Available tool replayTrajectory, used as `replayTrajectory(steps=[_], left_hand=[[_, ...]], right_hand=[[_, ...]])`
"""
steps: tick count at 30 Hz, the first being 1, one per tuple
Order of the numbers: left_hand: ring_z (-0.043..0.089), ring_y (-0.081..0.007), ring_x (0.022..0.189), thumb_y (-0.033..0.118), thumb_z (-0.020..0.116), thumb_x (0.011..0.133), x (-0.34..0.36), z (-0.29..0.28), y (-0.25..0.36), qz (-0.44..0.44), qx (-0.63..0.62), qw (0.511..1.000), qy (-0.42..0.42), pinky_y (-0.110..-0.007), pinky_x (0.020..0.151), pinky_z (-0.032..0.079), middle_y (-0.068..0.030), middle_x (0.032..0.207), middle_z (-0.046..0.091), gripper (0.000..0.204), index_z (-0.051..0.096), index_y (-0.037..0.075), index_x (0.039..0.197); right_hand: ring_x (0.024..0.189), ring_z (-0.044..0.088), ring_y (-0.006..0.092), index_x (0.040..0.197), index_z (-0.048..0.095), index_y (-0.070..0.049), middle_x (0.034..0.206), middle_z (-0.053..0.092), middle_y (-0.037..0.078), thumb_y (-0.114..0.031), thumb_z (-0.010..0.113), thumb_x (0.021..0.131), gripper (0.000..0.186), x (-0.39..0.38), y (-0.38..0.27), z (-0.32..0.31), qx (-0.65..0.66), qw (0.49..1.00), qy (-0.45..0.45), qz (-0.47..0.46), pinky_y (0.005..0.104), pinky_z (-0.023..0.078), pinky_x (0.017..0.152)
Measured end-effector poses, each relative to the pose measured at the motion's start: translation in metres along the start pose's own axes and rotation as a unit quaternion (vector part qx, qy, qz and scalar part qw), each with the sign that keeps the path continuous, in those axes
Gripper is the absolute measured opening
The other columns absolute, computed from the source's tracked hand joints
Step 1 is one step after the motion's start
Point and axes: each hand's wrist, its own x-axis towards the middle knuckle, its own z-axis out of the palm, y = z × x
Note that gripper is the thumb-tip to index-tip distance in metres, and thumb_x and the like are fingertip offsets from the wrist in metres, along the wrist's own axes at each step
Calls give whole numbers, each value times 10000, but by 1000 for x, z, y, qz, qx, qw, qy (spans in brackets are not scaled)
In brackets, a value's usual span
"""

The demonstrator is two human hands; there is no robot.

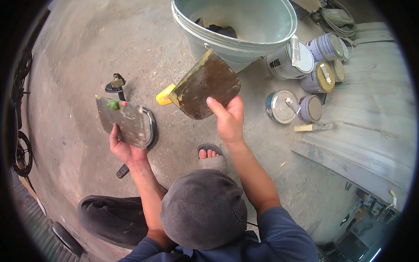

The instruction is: The person mixes a green hardener into gray body filler on a metal putty knife and then applies the mixture to a black metal component using a yellow plastic spreader.

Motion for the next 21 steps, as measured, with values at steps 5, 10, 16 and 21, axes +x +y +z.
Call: replayTrajectory(steps=[5, 10, 16, 21], left_hand=[[558, -348, 1261, 145, 487, 945, 2, 1, 5, 34, 4, 998, 52, -534, 1101, 428, -187, 1371, 566, 466, 486, -33, 1375], [583, -344, 1231, 133, 499, 937, 0, 13, 2, 40, 22, 997, 56, -503, 1074, 469, -189, 1345, 586, 447, 510, -37, 1351], [582, -344, 1233, 134, 496, 936, 1, 10, 14, 78, 21, 994, 71, -503, 1077, 466, -187, 1343, 588, 448, 510, -38, 1350], [550, -350, 1272, 146, 478, 939, 1, 9, 15, 73, 3, 996, 57, -520, 1099, 434, -196, 1360, 573, 452, 507, -37, 1351]], right_hand=[[1056, 634, 177, 1190, 570, 33, 1173, 663, 114, 19, 592, 919, 272, -5, -10, -4, 99, 991, 32, 88, 329, 492, 919], [1193, 574, 237, 1129, 636, -39, 1292, 596, 156, 82, 606, 875, 283, -13, -3, -14, -54, 998, -13, -28, 387, 447, 1013], [1442, 335, 370, 777, 713, -71, 1565, 314, 197, 154, 628, 725, 246, -10, -5, -26, -371, 868, -46, -327, 453, 259, 1179], [1435, 356, 344, 817, 725, -59, 1551, 340, 208, 186, 576, 755, 294, -9, -5, -43, -289, 905, -27, -309, 429, 299, 1164]])
